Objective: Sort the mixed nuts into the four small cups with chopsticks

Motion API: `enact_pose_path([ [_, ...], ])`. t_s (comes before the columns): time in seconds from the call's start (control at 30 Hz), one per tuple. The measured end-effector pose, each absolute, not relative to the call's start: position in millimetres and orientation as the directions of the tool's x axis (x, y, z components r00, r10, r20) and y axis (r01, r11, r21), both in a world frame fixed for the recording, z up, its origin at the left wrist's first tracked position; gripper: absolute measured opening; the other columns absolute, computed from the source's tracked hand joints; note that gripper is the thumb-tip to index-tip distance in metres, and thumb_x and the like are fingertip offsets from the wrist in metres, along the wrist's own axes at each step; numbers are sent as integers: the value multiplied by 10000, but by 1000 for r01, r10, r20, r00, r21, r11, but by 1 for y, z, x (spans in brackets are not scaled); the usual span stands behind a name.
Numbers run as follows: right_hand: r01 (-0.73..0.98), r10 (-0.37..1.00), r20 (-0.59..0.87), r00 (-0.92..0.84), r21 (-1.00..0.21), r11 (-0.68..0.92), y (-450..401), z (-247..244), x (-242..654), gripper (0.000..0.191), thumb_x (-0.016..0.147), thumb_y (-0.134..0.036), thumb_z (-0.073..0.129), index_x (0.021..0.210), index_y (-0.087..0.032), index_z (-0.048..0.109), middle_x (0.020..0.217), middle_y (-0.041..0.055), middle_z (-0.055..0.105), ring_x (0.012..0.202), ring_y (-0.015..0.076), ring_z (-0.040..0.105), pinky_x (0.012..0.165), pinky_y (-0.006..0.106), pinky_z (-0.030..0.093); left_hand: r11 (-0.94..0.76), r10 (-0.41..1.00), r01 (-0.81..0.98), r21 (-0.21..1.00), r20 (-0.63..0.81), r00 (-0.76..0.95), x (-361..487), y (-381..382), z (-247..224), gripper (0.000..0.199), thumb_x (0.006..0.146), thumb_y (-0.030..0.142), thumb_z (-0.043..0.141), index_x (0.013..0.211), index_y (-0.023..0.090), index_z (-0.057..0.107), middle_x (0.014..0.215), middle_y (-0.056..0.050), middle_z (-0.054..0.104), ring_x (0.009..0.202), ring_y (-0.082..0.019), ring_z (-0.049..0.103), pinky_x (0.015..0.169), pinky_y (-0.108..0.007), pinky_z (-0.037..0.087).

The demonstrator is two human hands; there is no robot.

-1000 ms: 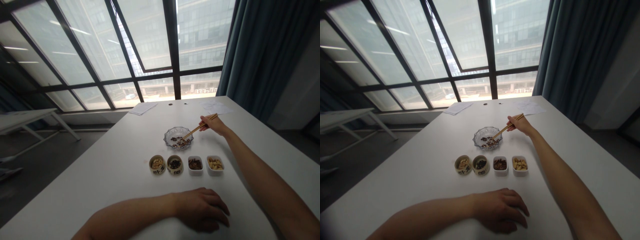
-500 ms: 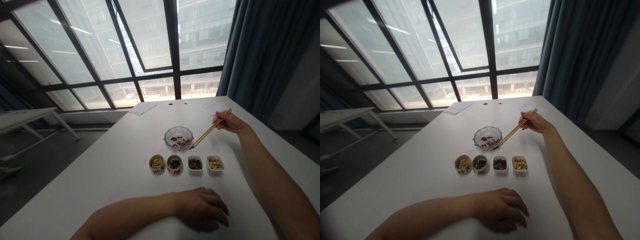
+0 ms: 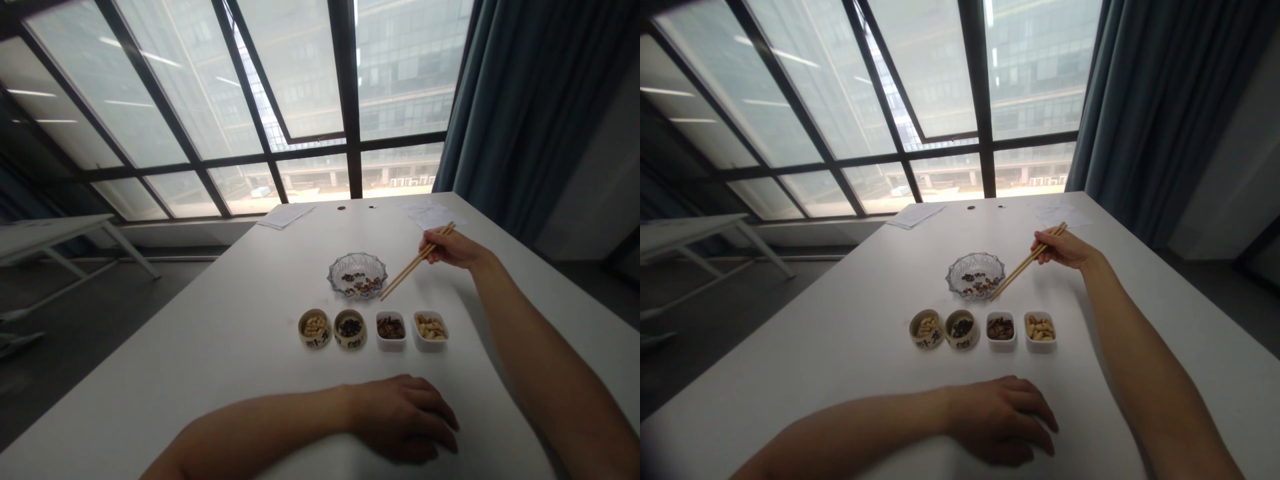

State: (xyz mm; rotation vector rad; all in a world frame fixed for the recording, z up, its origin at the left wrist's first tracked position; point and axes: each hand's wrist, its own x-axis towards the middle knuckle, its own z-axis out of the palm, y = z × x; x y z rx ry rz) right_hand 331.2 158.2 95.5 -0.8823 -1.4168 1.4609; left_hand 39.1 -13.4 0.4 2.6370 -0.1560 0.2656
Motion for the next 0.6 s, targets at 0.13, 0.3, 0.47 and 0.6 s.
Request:
enact_pose_path([
  [0.13,-214,959,185,-215,-967,139,164,96,326,408,804,-526,869,776,-127,790,606,85,737,486,129,692,453,152,551,-876,-73,-163,454,209,975,39,-13,1,418,988,408,463,1227,162,702,1371,-73,657,1294,-209,589,1239,-297,355],
  [0.3,-193,964,195,-181,-968,160,167,92,308,417,871,-522,809,797,-113,775,669,126,765,567,165,752,512,167,603,-875,-66,-152,460,197,978,39,-13,1,397,981,402,476,1219,174,697,1371,-72,663,1298,-209,593,1235,-305,365],
  [0.47,-85,963,169,-210,-984,155,165,86,287,441,829,-543,831,783,-109,770,689,136,773,589,191,772,539,193,634,-873,-63,-156,463,211,975,39,-13,1,390,979,393,489,1223,169,694,1370,-77,661,1298,-212,590,1230,-316,372],
  [0.6,-22,969,139,-206,-990,137,166,82,278,441,817,-535,844,748,-107,763,696,141,776,563,190,765,515,194,632,-876,-63,-153,457,205,977,39,-14,0,395,984,399,478,1219,169,696,1370,-76,660,1297,-207,593,1230,-302,367],
])
